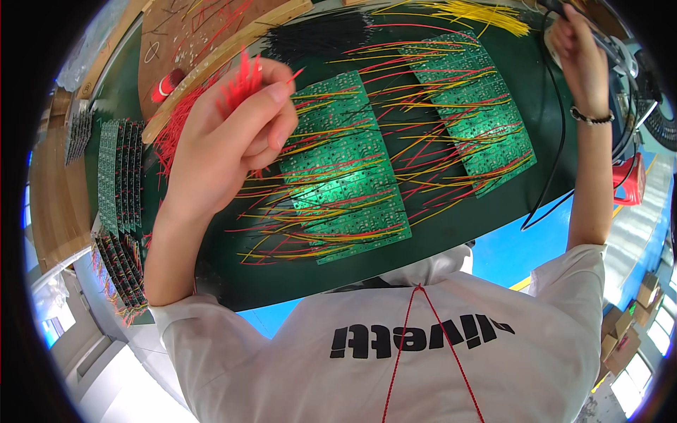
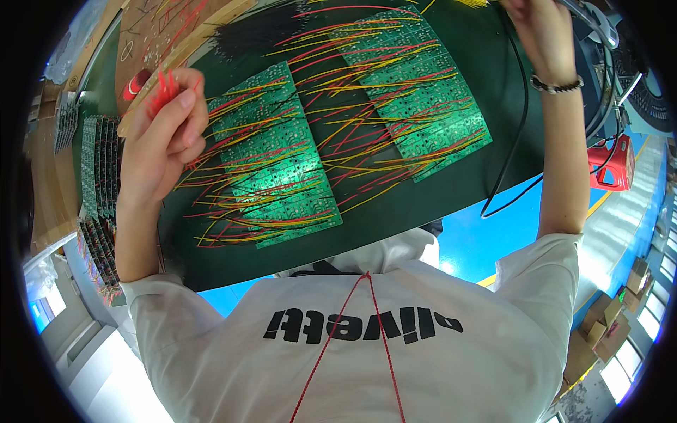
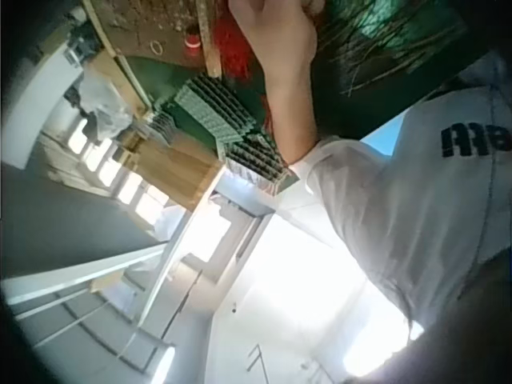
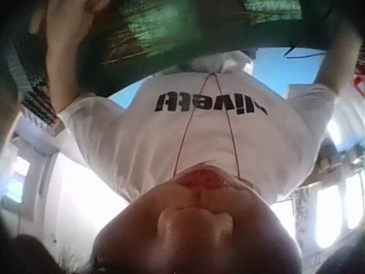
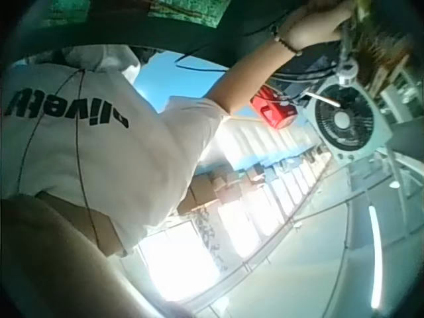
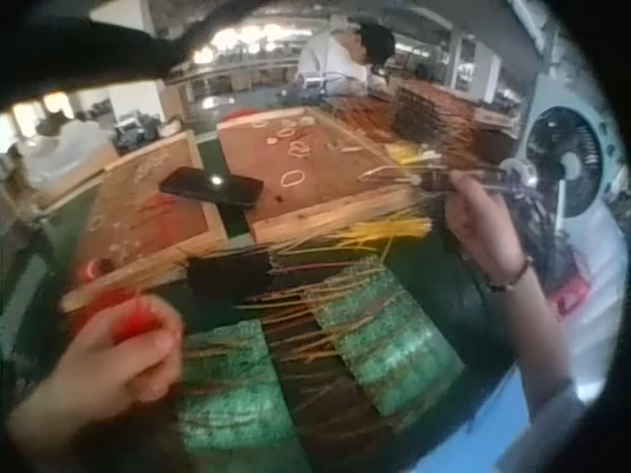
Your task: The person solders wires onto circuit boards using a soldering iron, first attaching black wires and then soldering red wires into the boards.
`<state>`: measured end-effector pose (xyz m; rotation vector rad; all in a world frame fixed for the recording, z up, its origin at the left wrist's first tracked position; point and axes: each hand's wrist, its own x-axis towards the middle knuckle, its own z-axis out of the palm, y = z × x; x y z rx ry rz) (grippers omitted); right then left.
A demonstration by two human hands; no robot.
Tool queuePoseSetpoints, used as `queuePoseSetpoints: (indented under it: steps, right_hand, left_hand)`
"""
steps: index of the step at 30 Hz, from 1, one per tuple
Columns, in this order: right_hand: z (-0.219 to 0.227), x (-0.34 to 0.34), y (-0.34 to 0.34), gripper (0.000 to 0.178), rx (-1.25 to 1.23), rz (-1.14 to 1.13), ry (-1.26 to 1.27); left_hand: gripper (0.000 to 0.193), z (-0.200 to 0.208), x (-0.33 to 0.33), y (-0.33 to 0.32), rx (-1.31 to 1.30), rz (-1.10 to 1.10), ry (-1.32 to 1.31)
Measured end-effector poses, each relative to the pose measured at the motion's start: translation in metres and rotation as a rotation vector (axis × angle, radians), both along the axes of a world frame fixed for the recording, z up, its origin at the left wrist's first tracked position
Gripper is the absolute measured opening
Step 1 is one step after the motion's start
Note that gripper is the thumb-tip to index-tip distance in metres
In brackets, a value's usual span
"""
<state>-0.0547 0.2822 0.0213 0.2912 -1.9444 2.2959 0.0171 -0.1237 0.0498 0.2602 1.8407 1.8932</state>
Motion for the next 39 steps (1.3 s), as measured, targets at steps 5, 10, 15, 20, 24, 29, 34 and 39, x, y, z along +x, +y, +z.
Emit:
queuePoseSetpoints:
  steps: [5,10,15,20,24,29,34,39]
  right_hand:
    - [-0.054,-0.008,-0.002,0.012,-0.560,-0.030,-0.038]
    - [-0.016,0.037,-0.060,0.009,0.006,-0.054,-0.041]
    - [-0.027,0.042,-0.052,0.016,0.035,-0.194,-0.002]
    - [-0.036,0.052,-0.043,0.032,-0.031,-0.259,-0.193]
    - [-0.028,0.055,-0.059,0.030,0.165,-0.321,-0.101]
    - [-0.024,0.053,-0.073,0.023,0.168,-0.393,-0.162]
    - [-0.034,0.058,-0.059,0.024,0.132,-0.349,-0.171]
    - [-0.043,0.066,-0.039,0.031,0.093,-0.306,-0.168]
  left_hand:
    - [0.010,-0.002,-0.019,0.040,-0.179,-0.028,0.176]
    - [0.014,-0.023,-0.042,0.067,-0.575,-0.174,0.880]
    - [0.011,-0.042,-0.053,0.087,-0.526,-0.161,0.938]
    - [0.021,-0.062,-0.062,0.086,-0.449,-0.153,1.252]
    - [0.022,-0.061,-0.061,0.087,-0.447,-0.175,1.259]
    - [0.020,-0.068,-0.062,0.087,-0.509,-0.196,1.321]
    - [0.022,-0.066,-0.059,0.087,-0.569,-0.270,1.258]
    - [0.020,-0.066,-0.061,0.087,-0.583,-0.298,1.261]
